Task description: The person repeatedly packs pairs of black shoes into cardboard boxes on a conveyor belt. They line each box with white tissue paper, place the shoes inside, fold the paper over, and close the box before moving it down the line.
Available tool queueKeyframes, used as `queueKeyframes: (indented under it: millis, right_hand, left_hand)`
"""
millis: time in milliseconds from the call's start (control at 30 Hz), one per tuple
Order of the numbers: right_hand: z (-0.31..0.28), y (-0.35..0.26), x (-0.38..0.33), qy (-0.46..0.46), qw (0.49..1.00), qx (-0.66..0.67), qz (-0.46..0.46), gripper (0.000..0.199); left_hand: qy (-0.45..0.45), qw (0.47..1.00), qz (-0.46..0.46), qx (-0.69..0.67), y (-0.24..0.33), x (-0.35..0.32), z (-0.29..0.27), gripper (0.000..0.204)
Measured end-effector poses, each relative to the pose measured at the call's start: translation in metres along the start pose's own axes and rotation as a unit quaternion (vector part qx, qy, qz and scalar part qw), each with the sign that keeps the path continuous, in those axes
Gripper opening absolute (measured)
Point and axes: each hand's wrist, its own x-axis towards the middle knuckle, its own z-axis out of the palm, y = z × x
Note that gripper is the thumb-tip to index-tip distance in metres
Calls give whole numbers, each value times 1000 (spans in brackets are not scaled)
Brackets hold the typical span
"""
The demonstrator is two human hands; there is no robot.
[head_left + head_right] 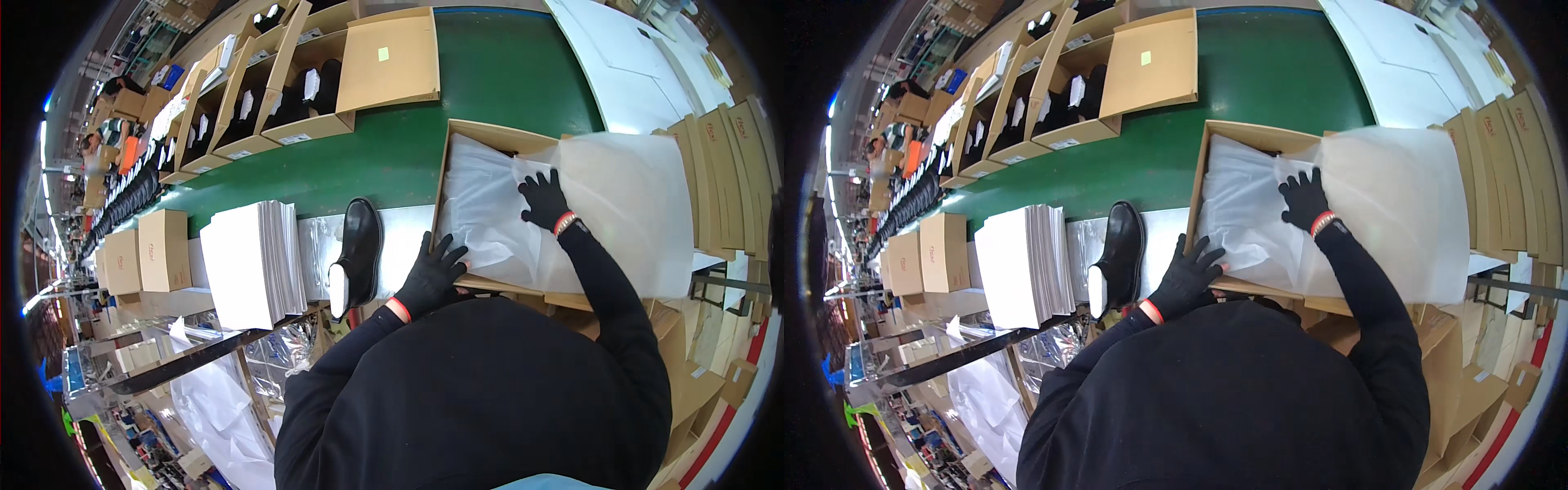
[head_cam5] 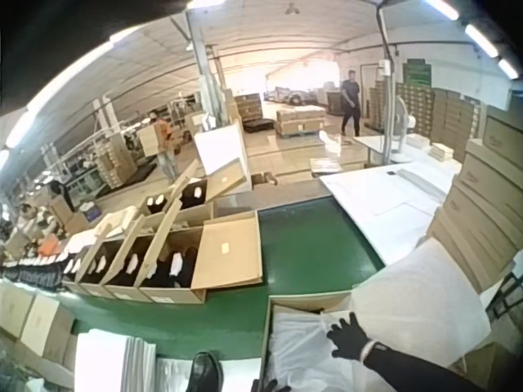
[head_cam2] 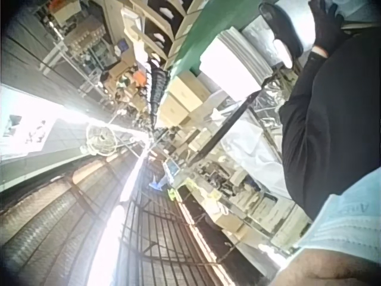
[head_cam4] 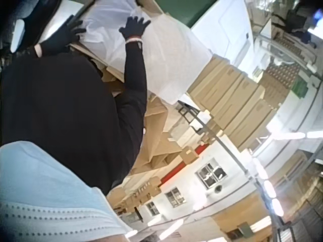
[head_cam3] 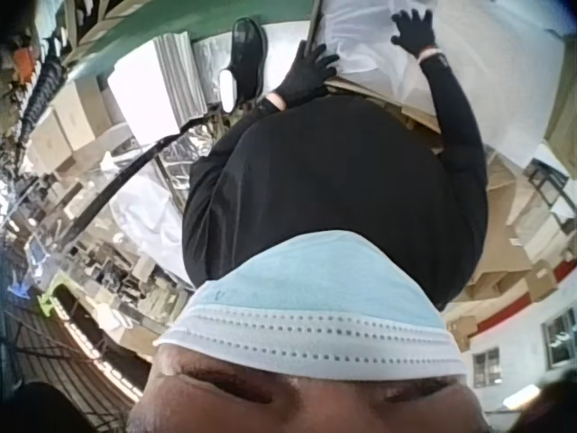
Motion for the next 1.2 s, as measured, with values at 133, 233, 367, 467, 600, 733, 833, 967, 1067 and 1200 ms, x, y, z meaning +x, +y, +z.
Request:
queueKeyframes:
  millis: [133, 233, 367, 467, 600, 733, 833, 967, 1067, 1200]
  right_hand:
    - [10, -41, -34, -54, 998, 10, 38, 79]
    - [-11, -77, -57, -39, 984, 176, 7, 75]
    - [-52, -127, -96, -13, 921, 388, -26, 62]
    - [-59, -159, -96, 3, 914, 406, -6, 45]
    - [-53, -184, -83, 1, 888, 457, 45, 28]
    - [-58, -195, -80, 6, 933, 356, 52, 31]
    - [-45, -204, -77, -4, 927, 372, 43, 32]
    - [-21, -211, -80, 9, 926, 378, 12, 35]
    - [-23, -213, -85, -1, 918, 397, 9, 36]
    - [-30, -203, -98, -34, 898, 439, 21, 29]
  left_hand:
    - [14, 999, 25, -35, -7, -4, 2, 50]
    - [116, 980, -5, -164, -28, -18, -21, 44]
    - [375, 871, -194, -251, -131, -96, -79, 24]
    - [429, 826, -345, 124, -200, -192, -143, 46]
    - [301, 685, -617, 244, -297, -338, -123, 102]
    - [236, 675, -697, 48, -281, -340, -153, 97]
    - [240, 628, -715, 191, -282, -357, -155, 95]
    - [285, 652, -684, 160, -294, -360, -154, 80]
    - [467, 702, -527, 103, -275, -337, -186, 36]
    - [544, 756, -345, -116, -228, -272, -260, 15]
